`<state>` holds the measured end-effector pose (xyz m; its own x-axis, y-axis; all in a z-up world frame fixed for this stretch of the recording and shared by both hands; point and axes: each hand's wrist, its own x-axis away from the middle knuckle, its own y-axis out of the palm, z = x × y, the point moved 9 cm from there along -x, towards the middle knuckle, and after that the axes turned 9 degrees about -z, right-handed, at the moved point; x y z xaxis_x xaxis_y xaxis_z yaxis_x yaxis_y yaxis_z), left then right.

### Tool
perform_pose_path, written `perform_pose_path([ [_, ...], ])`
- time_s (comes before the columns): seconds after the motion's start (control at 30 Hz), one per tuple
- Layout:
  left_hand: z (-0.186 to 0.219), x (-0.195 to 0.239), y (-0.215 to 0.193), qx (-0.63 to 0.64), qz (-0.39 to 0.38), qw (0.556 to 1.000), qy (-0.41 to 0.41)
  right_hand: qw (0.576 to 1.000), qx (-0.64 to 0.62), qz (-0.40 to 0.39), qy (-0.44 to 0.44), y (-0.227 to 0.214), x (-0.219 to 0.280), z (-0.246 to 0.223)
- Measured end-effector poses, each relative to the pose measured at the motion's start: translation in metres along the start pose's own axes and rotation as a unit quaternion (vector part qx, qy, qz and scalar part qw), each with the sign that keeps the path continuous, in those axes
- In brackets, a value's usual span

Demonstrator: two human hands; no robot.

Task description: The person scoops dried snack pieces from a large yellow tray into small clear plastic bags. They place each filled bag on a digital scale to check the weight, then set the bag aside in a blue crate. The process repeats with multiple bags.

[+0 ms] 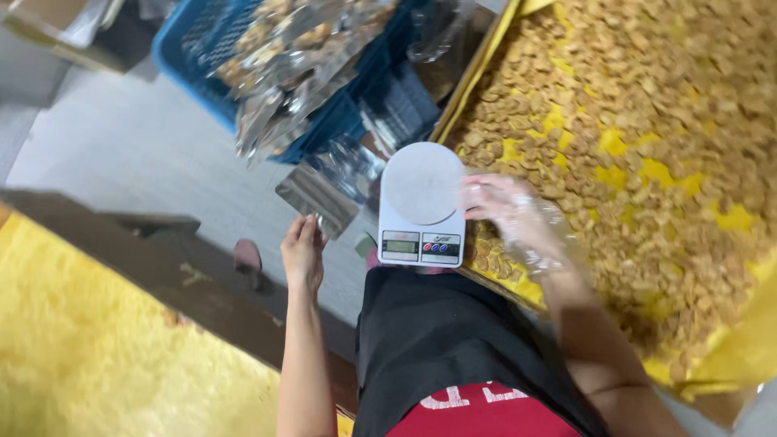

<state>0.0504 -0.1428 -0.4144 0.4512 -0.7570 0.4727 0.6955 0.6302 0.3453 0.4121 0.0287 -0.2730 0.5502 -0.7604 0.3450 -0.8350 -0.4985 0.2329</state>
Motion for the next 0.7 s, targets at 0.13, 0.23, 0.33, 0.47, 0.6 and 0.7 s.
perform_pose_path([
  [0.13, 0.018, 0.098, -0.023, -0.069, 0.091, 0.993, 0.038, 0.97, 0.032, -0.222, 0.094, 0.116, -0.028, 0.04],
  [0.23, 0.021, 0.157, -0.009, -0.104, 0.118, 0.983, 0.091, 0.925, 0.14, -0.339, 0.096, 0.198, -0.021, 0.05],
  [0.33, 0.013, 0.202, 0.001, -0.108, 0.17, 0.973, 0.111, 0.877, 0.251, -0.39, 0.122, 0.254, 0.002, 0.061],
  [0.47, -0.006, 0.245, -0.008, -0.024, 0.227, 0.964, 0.134, 0.787, 0.402, -0.459, 0.088, 0.301, 0.041, 0.067],
  [0.6, -0.042, 0.289, -0.024, 0.069, 0.255, 0.954, 0.144, 0.729, 0.445, -0.513, 0.086, 0.32, 0.082, 0.088],
  [0.7, -0.07, 0.318, -0.029, 0.116, 0.248, 0.947, 0.166, 0.717, 0.367, -0.572, 0.155, 0.325, 0.116, 0.117],
])
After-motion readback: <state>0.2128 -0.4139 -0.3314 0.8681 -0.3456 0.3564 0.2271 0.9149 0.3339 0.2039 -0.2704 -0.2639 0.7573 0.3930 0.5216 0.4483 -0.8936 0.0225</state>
